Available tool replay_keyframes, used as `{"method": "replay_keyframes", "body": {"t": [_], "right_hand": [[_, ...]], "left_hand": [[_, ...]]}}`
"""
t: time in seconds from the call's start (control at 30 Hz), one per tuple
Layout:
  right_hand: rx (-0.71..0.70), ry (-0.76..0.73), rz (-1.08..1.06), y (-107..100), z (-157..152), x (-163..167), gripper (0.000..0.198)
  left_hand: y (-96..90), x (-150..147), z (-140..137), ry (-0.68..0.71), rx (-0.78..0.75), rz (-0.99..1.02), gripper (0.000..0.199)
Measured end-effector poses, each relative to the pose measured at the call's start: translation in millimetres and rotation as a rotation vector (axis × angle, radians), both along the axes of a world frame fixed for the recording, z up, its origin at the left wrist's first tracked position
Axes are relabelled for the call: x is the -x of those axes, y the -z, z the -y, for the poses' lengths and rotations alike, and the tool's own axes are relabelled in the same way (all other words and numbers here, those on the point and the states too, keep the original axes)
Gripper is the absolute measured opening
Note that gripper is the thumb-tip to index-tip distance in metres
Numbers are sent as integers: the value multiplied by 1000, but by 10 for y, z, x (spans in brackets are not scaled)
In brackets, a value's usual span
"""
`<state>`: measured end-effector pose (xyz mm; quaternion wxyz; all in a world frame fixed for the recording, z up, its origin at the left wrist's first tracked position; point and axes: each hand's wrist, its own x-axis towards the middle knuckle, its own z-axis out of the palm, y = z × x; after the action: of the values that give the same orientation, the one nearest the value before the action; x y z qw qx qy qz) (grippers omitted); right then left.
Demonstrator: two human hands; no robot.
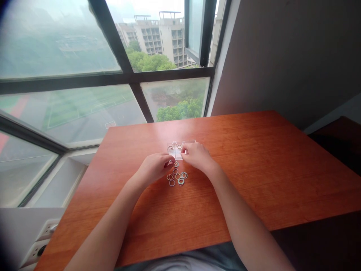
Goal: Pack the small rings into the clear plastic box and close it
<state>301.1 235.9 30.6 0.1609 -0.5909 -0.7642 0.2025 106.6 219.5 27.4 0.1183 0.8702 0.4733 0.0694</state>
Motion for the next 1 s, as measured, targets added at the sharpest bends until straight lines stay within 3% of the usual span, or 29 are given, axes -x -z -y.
{"method": "replay_keyframes", "body": {"t": [0.27,0.53,0.77,1.0], "right_hand": [[197,-295,48,-35,102,-17,14],[223,-343,75,-29,170,43,17],[208,-333,108,-16,170,35,17],[202,-354,100,8,162,32,15]], "left_hand": [[89,-77,32,70,-12,-83,18],[50,-46,6,-4,-9,-50,14],[71,-54,15,47,44,-15,12],[93,-58,20,66,-10,-37,12]]}}
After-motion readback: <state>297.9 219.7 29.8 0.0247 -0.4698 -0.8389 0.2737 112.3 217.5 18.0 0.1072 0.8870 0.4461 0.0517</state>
